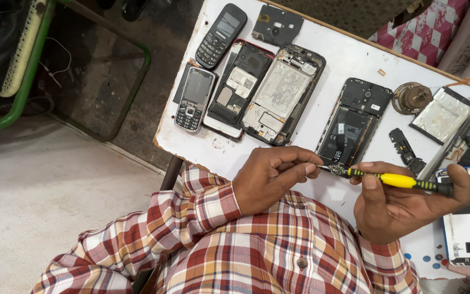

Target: The person uses a screwdriver to remove screws from a disassembled smartphone. They then pick up a blue back cover and attach it to the phone body. Finally, they place the phone down and pick up another disassembled phone.

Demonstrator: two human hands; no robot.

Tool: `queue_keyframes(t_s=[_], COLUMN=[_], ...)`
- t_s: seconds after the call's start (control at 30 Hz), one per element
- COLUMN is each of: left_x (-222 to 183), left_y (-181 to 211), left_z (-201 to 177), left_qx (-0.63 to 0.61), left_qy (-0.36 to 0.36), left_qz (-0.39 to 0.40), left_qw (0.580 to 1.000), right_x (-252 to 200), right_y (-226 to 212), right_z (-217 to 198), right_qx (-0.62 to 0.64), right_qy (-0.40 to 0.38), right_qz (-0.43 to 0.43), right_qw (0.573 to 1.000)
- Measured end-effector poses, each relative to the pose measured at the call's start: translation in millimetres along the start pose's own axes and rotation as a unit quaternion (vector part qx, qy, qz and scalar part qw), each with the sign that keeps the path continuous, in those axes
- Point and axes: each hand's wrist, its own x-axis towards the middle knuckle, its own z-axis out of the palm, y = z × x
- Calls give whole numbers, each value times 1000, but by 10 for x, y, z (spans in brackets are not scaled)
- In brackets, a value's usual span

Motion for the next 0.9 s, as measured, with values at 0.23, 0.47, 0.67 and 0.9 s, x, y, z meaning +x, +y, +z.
queue_keyframes(t_s=[0.23,0.47,0.67,0.9], left_x=[-20,-18,-4,-7], left_y=[111,160,155,106], left_z=[0,-7,-1,-19], left_qx=[92,187,197,139], left_qy=[14,18,19,27], left_qz=[32,67,42,51], left_qw=[995,980,979,989], right_x=[16,21,26,2], right_y=[14,-54,-55,14], right_z=[12,6,20,30], right_qx=[-1,-62,-68,21], right_qy=[7,-24,-16,20], right_qz=[-11,-23,-31,-2], right_qw=[1000,998,997,1000])
